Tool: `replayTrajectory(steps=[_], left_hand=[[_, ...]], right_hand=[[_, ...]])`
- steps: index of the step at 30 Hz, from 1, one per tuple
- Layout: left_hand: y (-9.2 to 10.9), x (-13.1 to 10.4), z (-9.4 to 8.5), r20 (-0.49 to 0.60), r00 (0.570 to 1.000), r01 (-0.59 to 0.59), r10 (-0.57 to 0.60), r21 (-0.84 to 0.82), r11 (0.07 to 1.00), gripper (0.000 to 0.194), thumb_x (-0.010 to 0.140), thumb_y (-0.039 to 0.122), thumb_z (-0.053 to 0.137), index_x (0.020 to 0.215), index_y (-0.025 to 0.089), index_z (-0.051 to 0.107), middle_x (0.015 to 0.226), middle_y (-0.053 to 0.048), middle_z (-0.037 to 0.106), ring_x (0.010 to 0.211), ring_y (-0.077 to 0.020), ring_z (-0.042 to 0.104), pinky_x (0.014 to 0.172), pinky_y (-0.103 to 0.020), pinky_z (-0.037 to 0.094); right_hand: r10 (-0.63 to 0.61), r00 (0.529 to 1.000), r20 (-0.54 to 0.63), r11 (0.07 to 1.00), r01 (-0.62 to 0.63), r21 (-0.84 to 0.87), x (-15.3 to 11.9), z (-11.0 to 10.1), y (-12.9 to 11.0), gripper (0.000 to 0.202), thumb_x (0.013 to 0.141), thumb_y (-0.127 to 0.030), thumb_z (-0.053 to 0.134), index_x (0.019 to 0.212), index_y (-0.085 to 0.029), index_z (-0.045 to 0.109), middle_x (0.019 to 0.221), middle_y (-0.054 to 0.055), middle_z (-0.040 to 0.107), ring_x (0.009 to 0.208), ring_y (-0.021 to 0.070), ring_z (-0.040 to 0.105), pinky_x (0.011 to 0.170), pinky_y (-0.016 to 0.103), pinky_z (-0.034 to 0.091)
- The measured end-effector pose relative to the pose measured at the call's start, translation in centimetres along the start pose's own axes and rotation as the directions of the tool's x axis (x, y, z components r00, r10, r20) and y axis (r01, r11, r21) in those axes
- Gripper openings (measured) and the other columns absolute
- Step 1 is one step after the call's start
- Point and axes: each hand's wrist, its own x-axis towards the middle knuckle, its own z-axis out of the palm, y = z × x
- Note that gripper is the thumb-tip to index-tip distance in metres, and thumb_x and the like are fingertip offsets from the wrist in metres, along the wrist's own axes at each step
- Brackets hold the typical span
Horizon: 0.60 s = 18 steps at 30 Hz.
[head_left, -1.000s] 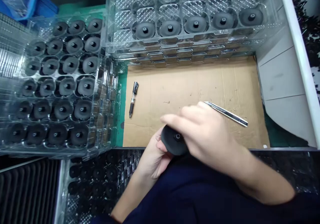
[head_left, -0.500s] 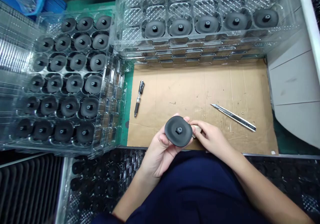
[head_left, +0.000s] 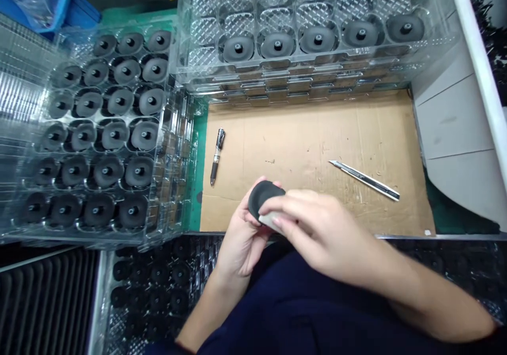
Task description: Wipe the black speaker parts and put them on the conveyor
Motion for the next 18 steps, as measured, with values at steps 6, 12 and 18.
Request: replayTrajectory(steps=[6, 12, 18], left_hand=[[0.5, -0.4, 0.7, 0.005, 1.0, -0.003, 0.004, -0.017, 1.0, 0.044, 0.074, 0.023, 0.07, 0.116, 0.028, 0.059, 0.109, -0.002, 0.067, 0.101, -0.0157, 0.063, 0.084, -0.021, 0.053], [1.0, -0.5, 0.4, 0.044, 0.999, 0.02, -0.019, -0.033, 0.999, 0.045, 0.071, 0.025, 0.073, 0.114, 0.029, 0.061, 0.115, -0.001, 0.065, 0.098, -0.0116, 0.063, 0.083, -0.017, 0.051], [1.1, -0.5, 0.6, 0.054, 0.996, 0.071, -0.067, -0.077, 0.995, 0.057, 0.065, 0.028, 0.078, 0.118, 0.027, 0.059, 0.114, 0.001, 0.063, 0.095, -0.0107, 0.062, 0.081, -0.014, 0.05]], right_hand=[[-0.144, 0.97, -0.195, 0.989, 0.136, -0.055, -0.4, -0.1, 0.6, 0.025, 0.09, -0.014, 0.042, 0.108, -0.012, 0.059, 0.093, 0.007, 0.065, 0.081, 0.0147, 0.055, 0.076, 0.03, 0.043], [0.048, 0.99, -0.133, 0.983, -0.07, -0.168, -2.6, -1.5, 0.9, 0.021, 0.088, -0.013, 0.046, 0.104, -0.014, 0.06, 0.083, 0.004, 0.062, 0.07, 0.0127, 0.052, 0.069, 0.028, 0.041], [-0.329, 0.931, -0.161, 0.932, 0.292, -0.215, 0.0, -2.1, 1.8, 0.027, 0.093, -0.017, 0.037, 0.102, -0.019, 0.062, 0.082, 0.003, 0.063, 0.07, 0.0127, 0.052, 0.066, 0.029, 0.038]])
